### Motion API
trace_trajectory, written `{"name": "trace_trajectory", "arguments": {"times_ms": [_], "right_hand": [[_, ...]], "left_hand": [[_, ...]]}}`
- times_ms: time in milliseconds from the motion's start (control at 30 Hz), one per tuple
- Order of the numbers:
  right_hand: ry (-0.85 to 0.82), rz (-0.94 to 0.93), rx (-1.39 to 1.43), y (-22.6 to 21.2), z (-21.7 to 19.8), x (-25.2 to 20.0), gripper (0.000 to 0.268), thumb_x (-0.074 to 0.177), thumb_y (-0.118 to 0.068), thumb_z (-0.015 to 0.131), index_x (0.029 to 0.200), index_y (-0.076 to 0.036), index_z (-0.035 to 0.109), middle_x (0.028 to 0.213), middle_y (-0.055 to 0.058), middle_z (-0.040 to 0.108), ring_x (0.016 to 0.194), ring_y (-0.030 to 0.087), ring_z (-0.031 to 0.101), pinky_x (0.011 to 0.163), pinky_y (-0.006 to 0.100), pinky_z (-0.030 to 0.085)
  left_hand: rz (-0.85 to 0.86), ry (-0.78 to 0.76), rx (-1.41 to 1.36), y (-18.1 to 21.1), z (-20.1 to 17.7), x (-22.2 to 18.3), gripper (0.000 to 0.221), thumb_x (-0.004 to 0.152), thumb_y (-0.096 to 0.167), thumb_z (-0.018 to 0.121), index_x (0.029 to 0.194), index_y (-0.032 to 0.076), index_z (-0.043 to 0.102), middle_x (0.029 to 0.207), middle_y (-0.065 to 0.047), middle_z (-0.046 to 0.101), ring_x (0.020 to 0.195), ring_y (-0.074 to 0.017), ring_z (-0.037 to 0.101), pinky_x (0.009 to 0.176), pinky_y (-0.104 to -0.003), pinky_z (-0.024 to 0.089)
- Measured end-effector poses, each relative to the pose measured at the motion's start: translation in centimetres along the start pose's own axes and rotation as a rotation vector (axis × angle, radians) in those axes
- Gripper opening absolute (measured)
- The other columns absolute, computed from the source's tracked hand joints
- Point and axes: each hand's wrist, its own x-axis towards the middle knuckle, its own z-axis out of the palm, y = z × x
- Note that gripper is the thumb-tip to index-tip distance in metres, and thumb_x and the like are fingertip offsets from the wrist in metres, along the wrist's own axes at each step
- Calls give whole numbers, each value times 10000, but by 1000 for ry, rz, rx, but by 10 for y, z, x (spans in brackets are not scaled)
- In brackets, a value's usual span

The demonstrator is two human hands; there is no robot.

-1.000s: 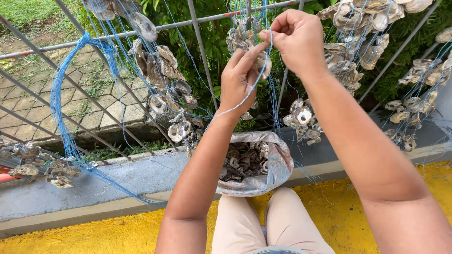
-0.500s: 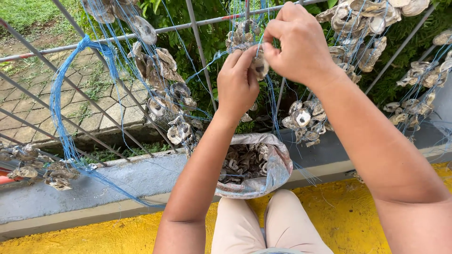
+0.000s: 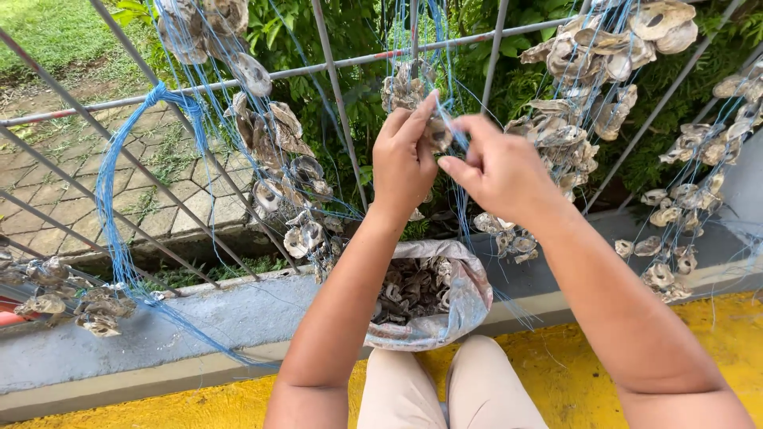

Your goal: Stringing empty oyster shells onto blue plastic strings attached to a metal fence for aquaculture processing.

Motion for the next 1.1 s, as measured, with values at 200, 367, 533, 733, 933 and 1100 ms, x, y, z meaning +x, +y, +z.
{"name": "trace_trajectory", "arguments": {"times_ms": [200, 367, 533, 733, 933, 1100], "right_hand": [[32, -434, -312, 10, 55, -66, 254, 937, -186, 730, 1184, -132, 750, 936, 37, 661, 902, 249, 634, 825, 434, 489], [50, -741, -56, 11, 105, -140, 262, 941, -232, 761, 1100, -34, 699, 1094, 79, 608, 1022, 248, 594, 888, 416, 488], [-197, -641, -93, 46, 156, -202, 373, 846, -115, 655, 1209, -30, 659, 1223, 93, 622, 1074, 283, 621, 910, 415, 484], [-552, -336, -75, 94, 178, -247, 754, 707, 70, 586, 1446, -77, 585, 1496, 115, 533, 974, 297, 673, 819, 422, 542], [210, -299, 95, 61, 92, -154, 360, 838, 58, 607, 1159, -52, 728, 1141, 121, 748, 681, 191, 698, 597, 328, 562], [469, -160, 241, 33, 57, -28, 308, 940, 2, 614, 1230, 108, 620, 1152, 228, 685, 1016, 280, 675, 860, 385, 545]], "left_hand": [[-197, 49, -64, -34, 3, -9, 495, 933, -86, 593, 1368, 138, 668, 902, -93, 601, 768, -197, 612, 736, -299, 519], [-217, 92, -73, -44, -1, -6, 477, 901, -85, 623, 1331, 114, 680, 928, -64, 609, 782, -144, 594, 736, -256, 500], [-212, 89, -73, -45, -6, 6, 467, 908, -93, 594, 1311, 116, 701, 934, -58, 622, 775, -131, 608, 710, -257, 502], [-145, 68, -6, -44, -12, 9, 406, 919, -96, 573, 1246, 102, 710, 979, -79, 634, 799, -182, 647, 714, -300, 543], [-125, 39, 50, -36, -4, 8, 350, 921, -85, 585, 1209, 77, 700, 986, -119, 626, 810, -262, 654, 729, -347, 547], [-143, 75, -99, -28, 5, 5, 345, 921, -75, 569, 1210, 79, 677, 1034, -111, 651, 871, -263, 705, 760, -352, 584]]}}
